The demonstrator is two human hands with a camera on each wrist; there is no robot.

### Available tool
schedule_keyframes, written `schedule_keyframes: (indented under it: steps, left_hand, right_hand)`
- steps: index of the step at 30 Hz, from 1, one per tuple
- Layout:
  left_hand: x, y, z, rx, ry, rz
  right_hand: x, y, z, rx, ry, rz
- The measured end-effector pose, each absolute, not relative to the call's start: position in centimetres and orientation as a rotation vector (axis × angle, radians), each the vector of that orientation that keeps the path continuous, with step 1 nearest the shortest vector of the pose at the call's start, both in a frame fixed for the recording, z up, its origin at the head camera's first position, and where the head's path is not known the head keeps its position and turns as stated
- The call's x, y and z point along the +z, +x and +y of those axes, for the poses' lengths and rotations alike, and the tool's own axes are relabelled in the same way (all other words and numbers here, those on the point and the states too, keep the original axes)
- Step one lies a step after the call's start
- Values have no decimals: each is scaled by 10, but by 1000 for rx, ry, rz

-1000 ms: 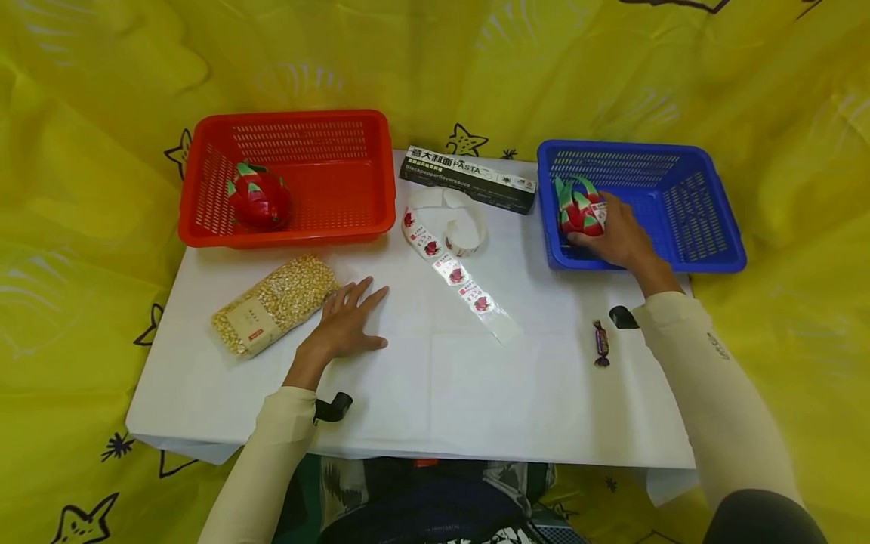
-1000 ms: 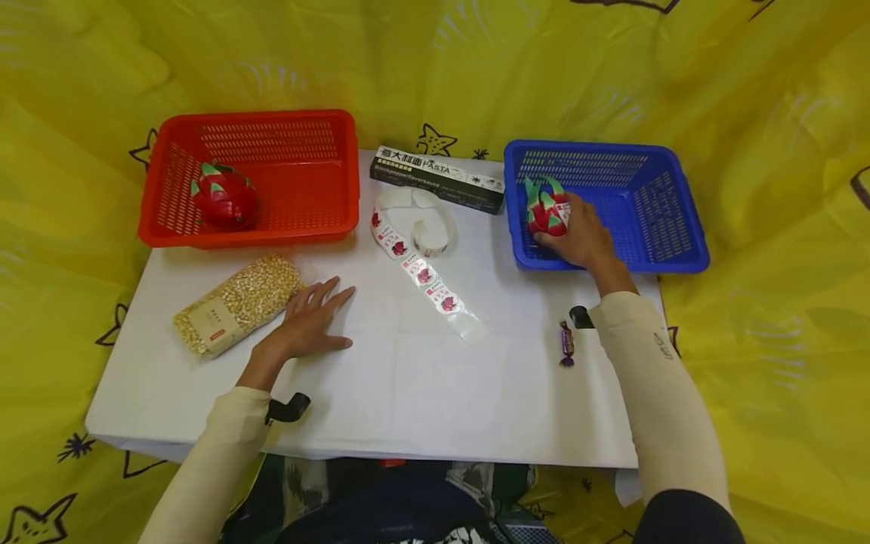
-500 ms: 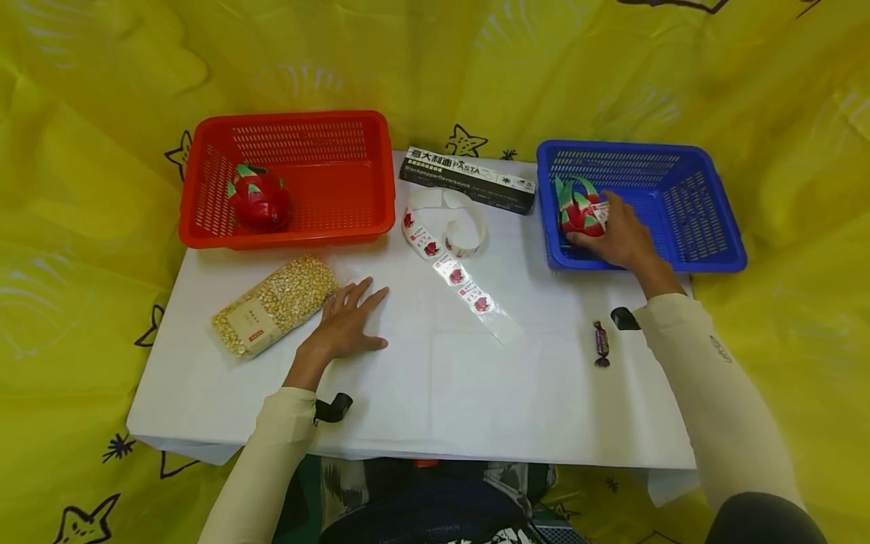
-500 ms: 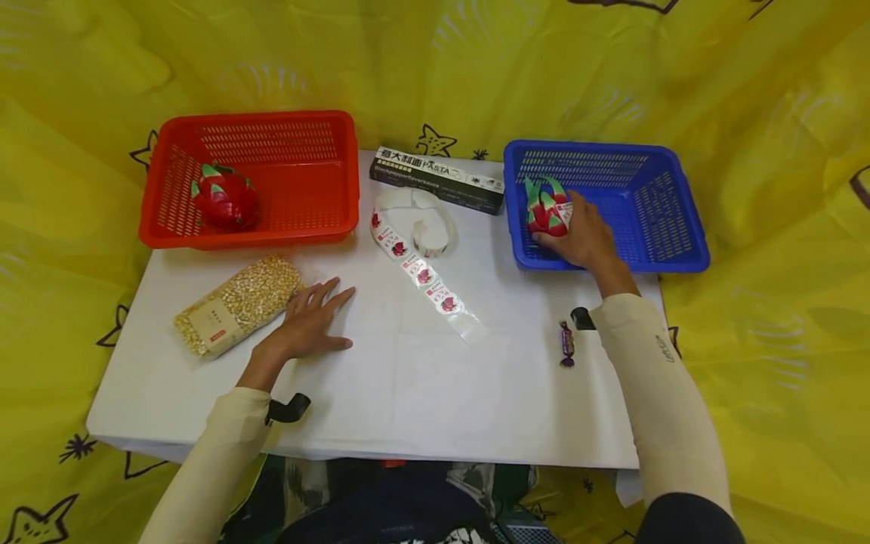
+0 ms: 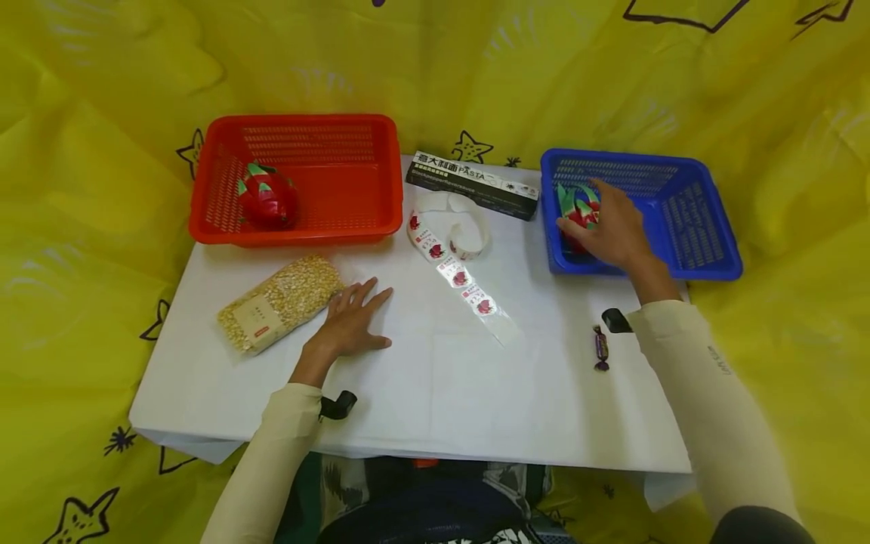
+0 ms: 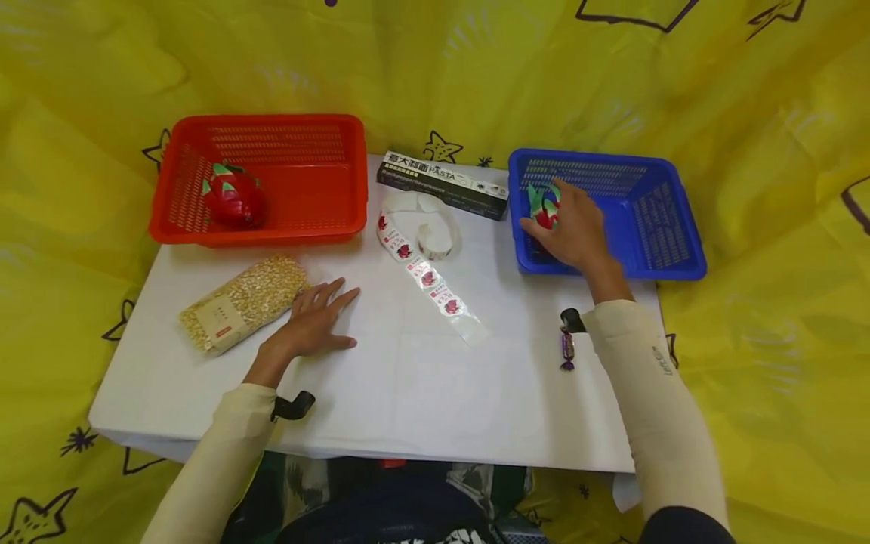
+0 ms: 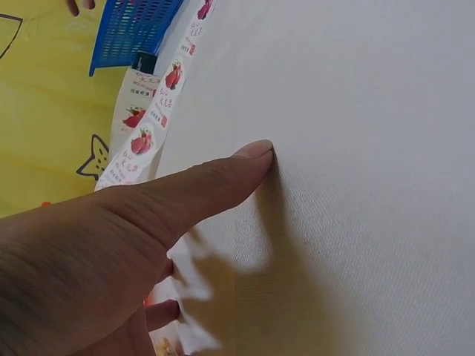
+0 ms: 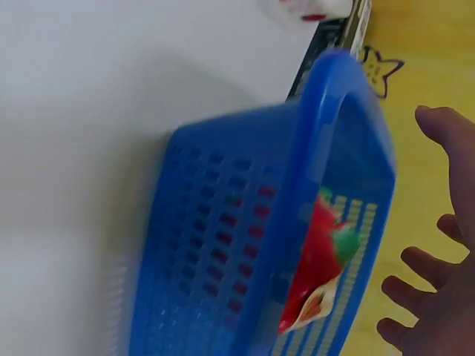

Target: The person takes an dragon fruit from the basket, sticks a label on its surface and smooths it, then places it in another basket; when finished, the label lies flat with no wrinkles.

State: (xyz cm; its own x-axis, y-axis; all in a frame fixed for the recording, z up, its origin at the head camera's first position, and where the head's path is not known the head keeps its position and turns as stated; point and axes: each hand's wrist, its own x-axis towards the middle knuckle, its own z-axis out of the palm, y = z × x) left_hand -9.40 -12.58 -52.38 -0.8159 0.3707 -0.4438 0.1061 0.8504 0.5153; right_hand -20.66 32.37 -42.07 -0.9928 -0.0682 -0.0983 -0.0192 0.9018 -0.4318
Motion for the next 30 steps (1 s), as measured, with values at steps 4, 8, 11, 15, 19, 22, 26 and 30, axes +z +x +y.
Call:
schedule_keyframes:
  steps: [4,8,11,15,19,22,26,30]
  left_hand:
    - [-523,-95,-129,636,345,2484]
    - [-523,-95,-134,607,342,2486]
    - [-522,-95,-138,608,333,2488]
    - [-520,-95,-141,625,331,2496]
    - [-521,-93,-138,629,336,2500]
    - [-522,-91,-135,635,335,2500]
    - [-521,-89,-131,645,329,2506]
    - [-520,-88,-127,643,333,2515]
  right_hand:
    - [-421,-210,294,-753,-181,3011]
    - [-427,-214,255,-870,-281,3035]
    - [-433,-219,219,-928,-353,3021]
    - [-443,-223,174,-968,-447,2973]
    - [-455,-222,137,-1004,-499,2910]
    - [-464,-220,114,-1024,-512,2875]
    - [-474,-219,90,-1067,-510,2841]
    - [-481,-222,73,-1156,-523,2831]
